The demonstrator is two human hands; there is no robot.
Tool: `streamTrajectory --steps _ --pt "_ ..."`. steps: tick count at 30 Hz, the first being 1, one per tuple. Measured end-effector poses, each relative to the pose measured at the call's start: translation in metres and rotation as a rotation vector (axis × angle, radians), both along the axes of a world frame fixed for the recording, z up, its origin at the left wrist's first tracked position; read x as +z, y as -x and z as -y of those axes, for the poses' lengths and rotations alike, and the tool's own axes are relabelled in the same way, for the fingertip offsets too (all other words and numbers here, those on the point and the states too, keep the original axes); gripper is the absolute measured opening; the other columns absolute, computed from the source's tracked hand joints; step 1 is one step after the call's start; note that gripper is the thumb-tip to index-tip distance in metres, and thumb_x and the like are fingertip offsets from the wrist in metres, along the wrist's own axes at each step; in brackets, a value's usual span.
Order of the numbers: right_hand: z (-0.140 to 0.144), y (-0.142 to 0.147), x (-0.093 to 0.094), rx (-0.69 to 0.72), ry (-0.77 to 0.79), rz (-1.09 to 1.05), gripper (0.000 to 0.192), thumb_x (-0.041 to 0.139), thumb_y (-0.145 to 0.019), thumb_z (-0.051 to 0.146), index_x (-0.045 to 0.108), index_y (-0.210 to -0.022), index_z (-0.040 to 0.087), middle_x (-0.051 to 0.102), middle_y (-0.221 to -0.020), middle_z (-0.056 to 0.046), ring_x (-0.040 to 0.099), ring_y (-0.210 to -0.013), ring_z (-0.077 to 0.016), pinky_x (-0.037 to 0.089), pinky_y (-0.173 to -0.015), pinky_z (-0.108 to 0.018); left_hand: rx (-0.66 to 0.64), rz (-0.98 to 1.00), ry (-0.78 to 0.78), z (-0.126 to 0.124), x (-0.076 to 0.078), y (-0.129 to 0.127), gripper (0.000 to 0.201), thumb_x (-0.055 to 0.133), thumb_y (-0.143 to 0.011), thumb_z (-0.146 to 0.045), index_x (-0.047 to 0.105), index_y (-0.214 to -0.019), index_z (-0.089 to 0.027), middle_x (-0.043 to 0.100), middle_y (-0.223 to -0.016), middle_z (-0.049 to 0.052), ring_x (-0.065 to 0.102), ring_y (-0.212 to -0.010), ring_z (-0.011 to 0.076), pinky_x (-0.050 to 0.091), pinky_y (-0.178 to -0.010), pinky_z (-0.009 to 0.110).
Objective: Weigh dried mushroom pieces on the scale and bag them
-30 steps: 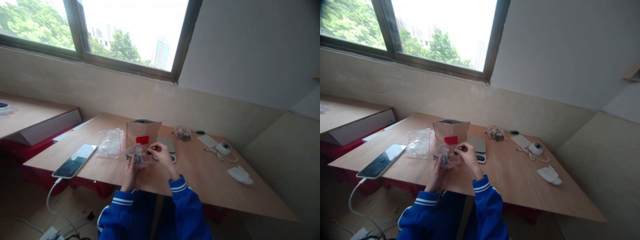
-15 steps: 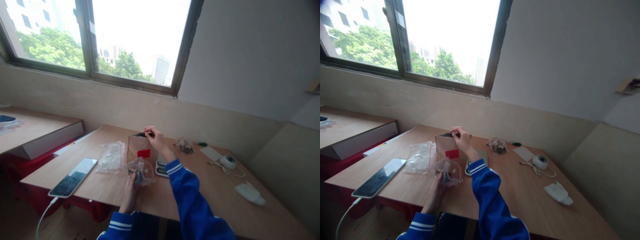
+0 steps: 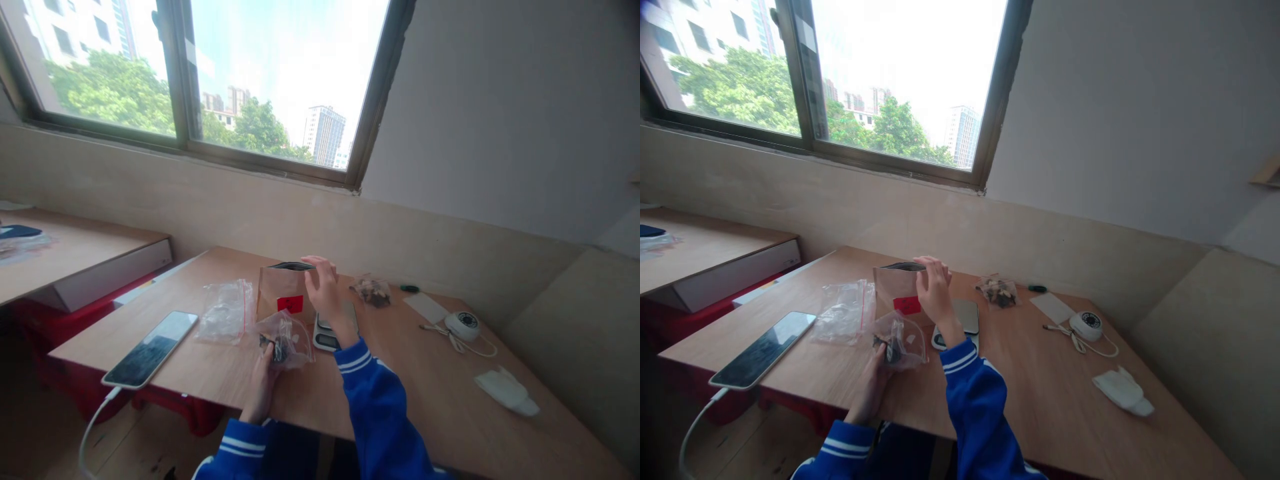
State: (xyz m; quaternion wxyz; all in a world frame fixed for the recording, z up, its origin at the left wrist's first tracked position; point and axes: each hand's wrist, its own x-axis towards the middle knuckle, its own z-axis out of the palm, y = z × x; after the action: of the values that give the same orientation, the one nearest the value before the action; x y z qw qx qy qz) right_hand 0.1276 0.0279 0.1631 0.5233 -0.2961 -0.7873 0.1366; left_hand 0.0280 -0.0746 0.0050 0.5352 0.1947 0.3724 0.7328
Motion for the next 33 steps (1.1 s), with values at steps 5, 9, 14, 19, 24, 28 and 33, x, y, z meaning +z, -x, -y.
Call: streamTrajectory --steps 5,9,14,19,24,28,33 --pt "0.023 -0.015 -0.037 0.066 0.267 -0.075 0.022 0.04 -0.082 0.012 0.059 -0.079 0.02 0.061 -0.083 -0.003 0.057 -0.081 -0.0169 0.044 -0.078 -0.029 -0.011 0.051 0.031 -0.001 -0.012 0.005 0.047 0.066 -0.064 -0.045 0.063 -0.103 -0.019 0.068 -0.106 0.01 0.062 -0.1 0.0308 0.051 -0.082 0.043" --pt "0.032 -0.017 -0.074 0.297 0.536 0.192 0.02 0.045 -0.082 0.01 0.062 -0.08 0.019 0.065 -0.078 -0.001 0.061 -0.073 -0.0158 0.046 -0.071 -0.027 0.005 0.02 0.057 -0.002 -0.019 0.006 0.042 0.065 -0.063 -0.041 0.062 -0.097 -0.018 0.069 -0.097 0.01 0.063 -0.093 0.0285 0.051 -0.08 0.043" --pt "0.032 -0.008 -0.1 0.387 0.606 0.252 0.024 0.059 -0.081 0.018 0.062 -0.104 0.021 0.066 -0.101 -0.004 0.063 -0.09 -0.0195 0.049 -0.078 -0.031 0.008 -0.073 0.01 -0.003 -0.022 0.003 0.037 0.071 -0.062 -0.035 0.064 -0.094 -0.018 0.068 -0.098 0.006 0.063 -0.094 0.0242 0.051 -0.082 0.036" --pt "0.027 -0.004 -0.108 0.419 0.634 0.227 0.038 0.063 -0.08 0.025 0.058 -0.118 0.026 0.063 -0.113 -0.004 0.063 -0.09 -0.0188 0.051 -0.076 -0.03 0.018 -0.103 0.017 -0.006 -0.031 0.005 0.041 0.074 -0.062 -0.038 0.066 -0.097 -0.019 0.069 -0.101 0.006 0.063 -0.096 0.0251 0.051 -0.084 0.037" --pt "0.029 -0.006 -0.106 0.427 0.635 0.225 0.03 0.063 -0.079 0.025 0.065 -0.109 0.024 0.068 -0.102 -0.005 0.065 -0.082 -0.0188 0.051 -0.073 -0.03 0.007 -0.218 0.002 -0.01 -0.04 0.008 0.036 0.073 -0.063 -0.041 0.069 -0.089 -0.017 0.071 -0.092 0.007 0.065 -0.092 0.0267 0.051 -0.083 0.037" --pt "0.027 -0.007 -0.108 0.433 0.641 0.112 0.022 0.063 -0.077 0.022 0.069 -0.099 0.02 0.071 -0.097 -0.005 0.065 -0.088 -0.0205 0.05 -0.081 -0.033 0.047 -0.251 0.045 -0.011 -0.044 0.008 0.038 0.074 -0.062 -0.044 0.068 -0.085 -0.014 0.071 -0.086 0.007 0.065 -0.088 0.0264 0.05 -0.082 0.036" --pt "0.017 -0.012 -0.119 0.256 0.665 -0.041 0.015 0.061 -0.075 0.021 0.071 -0.085 0.017 0.072 -0.09 -0.006 0.066 -0.084 -0.0216 0.05 -0.082 -0.036 0.023 -0.148 0.051 -0.01 -0.041 0.006 0.052 0.07 -0.067 -0.046 0.063 -0.107 -0.014 0.069 -0.104 0.011 0.064 -0.099 0.0267 0.049 -0.089 0.042"
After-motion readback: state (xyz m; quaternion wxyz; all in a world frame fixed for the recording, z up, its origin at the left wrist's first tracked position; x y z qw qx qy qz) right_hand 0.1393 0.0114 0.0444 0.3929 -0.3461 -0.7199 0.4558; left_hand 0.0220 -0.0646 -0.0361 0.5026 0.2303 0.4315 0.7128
